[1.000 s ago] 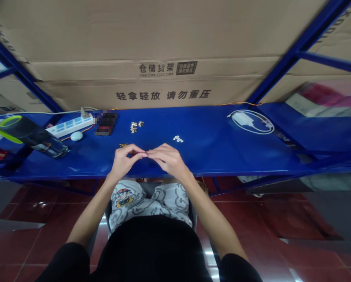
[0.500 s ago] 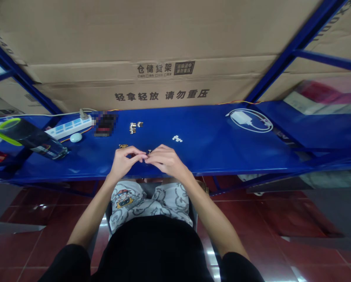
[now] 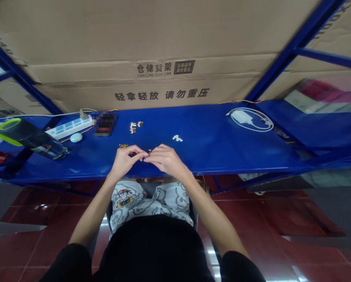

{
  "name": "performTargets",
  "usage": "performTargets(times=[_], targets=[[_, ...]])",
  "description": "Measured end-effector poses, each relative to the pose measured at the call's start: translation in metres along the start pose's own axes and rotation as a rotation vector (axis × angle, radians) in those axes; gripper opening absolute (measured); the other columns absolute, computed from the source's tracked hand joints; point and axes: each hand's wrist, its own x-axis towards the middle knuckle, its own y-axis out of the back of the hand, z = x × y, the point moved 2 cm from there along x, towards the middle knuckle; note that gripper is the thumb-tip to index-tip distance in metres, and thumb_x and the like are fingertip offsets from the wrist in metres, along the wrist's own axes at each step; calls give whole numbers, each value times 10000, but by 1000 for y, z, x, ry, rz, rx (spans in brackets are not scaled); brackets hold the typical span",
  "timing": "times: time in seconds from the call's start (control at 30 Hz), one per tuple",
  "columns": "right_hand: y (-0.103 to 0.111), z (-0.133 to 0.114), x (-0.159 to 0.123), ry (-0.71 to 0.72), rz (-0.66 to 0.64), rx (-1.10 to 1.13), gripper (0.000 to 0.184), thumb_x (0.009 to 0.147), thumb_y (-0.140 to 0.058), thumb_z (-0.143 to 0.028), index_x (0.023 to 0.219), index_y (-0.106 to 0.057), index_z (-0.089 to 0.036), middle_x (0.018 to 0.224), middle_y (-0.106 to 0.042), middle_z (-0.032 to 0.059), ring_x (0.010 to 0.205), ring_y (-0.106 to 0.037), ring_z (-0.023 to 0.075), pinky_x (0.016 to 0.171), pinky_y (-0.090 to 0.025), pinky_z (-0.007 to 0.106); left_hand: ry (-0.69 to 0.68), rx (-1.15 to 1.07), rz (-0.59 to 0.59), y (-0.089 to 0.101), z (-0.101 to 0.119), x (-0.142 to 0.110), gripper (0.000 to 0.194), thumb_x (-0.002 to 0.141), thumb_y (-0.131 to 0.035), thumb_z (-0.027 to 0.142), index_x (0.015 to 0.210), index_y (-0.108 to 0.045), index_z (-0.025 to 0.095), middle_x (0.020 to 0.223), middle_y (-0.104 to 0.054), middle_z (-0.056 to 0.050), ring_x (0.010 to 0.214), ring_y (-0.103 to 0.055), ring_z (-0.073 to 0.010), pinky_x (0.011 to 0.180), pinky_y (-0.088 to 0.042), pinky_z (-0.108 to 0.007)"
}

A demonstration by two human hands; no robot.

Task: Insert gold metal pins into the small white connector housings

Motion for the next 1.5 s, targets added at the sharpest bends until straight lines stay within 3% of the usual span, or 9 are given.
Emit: performTargets(times=[0.37,0.5,0.67,0.9,1.07,1.27,1.5], targets=[[4,1,3,-178,101,61,172,967,-634,-235,962,-798,-287,941,-804,17,866,-725,194,791,-540,377,-34,22,34,1,0,0,190,916,-725,389,896,-792,213,670,-728,12,624,-660,-137,656,-511,-249],[7,1,3,-292,167,53,146,965,-643,-271,1014,-780,-278,979,-803,28,880,-737,202,833,-560,396,-87,59,57,1,0,0,216,947,-685,405,1018,-798,236,745,-761,-3,724,-696,-162,730,-544,-275],[8,0,3,-262,210,46,118,952,-662,-241,1003,-765,-266,989,-806,28,918,-748,204,859,-567,394,-88,40,90,1,-2,0,203,931,-710,389,1034,-797,238,912,-795,-30,803,-736,-178,780,-569,-297],[9,3,4,-356,215,12,150,932,-696,-307,1060,-757,-257,1023,-790,46,928,-725,209,870,-569,397,-124,142,176,2,3,-1,163,907,-742,383,937,-802,235,861,-785,-20,739,-692,-162,713,-536,-287],[7,3,6,-369,213,27,104,932,-693,-314,976,-777,-272,962,-801,28,890,-724,214,840,-573,405,-131,194,227,3,3,-2,149,911,-739,378,943,-803,247,867,-782,-14,706,-663,-150,706,-523,-288],[7,1,6,-332,193,54,144,954,-652,-279,1006,-786,-270,991,-806,31,902,-729,214,854,-574,414,-172,218,206,2,2,-1,152,917,-732,386,931,-802,252,873,-794,-15,706,-673,-160,674,-520,-294],[5,3,5,-339,80,85,182,991,-599,-293,1053,-768,-264,1057,-792,35,959,-721,211,900,-553,406,-222,193,110,-1,-6,-2,181,932,-710,403,977,-805,254,912,-803,-29,768,-714,-181,732,-540,-313]])
